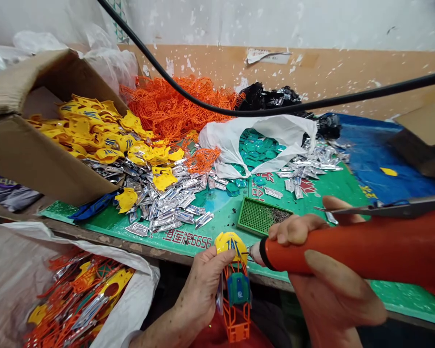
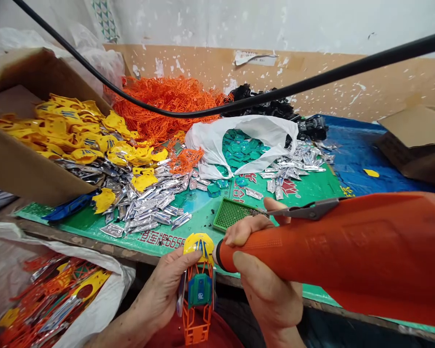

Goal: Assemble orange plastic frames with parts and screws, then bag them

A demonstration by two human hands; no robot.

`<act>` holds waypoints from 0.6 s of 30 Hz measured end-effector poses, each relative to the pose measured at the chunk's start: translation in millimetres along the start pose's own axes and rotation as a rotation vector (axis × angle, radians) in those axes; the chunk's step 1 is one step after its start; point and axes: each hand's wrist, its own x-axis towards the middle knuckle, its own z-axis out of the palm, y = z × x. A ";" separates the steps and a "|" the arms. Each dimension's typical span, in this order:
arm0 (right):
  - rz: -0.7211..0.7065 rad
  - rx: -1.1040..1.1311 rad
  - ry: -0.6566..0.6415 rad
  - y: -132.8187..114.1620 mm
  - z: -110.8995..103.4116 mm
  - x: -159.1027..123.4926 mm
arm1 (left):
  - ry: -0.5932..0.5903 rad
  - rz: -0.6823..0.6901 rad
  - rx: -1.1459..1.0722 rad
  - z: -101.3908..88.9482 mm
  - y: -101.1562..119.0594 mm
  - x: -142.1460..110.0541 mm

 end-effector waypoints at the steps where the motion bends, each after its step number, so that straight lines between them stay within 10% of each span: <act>1: 0.002 -0.011 0.005 0.3 0.3 -0.7 | 0.003 0.001 0.000 0.4 -0.3 0.2; 18: 0.026 -0.026 -0.034 4.1 0.4 -4.3 | -0.020 -0.006 0.024 -2.7 0.2 -4.2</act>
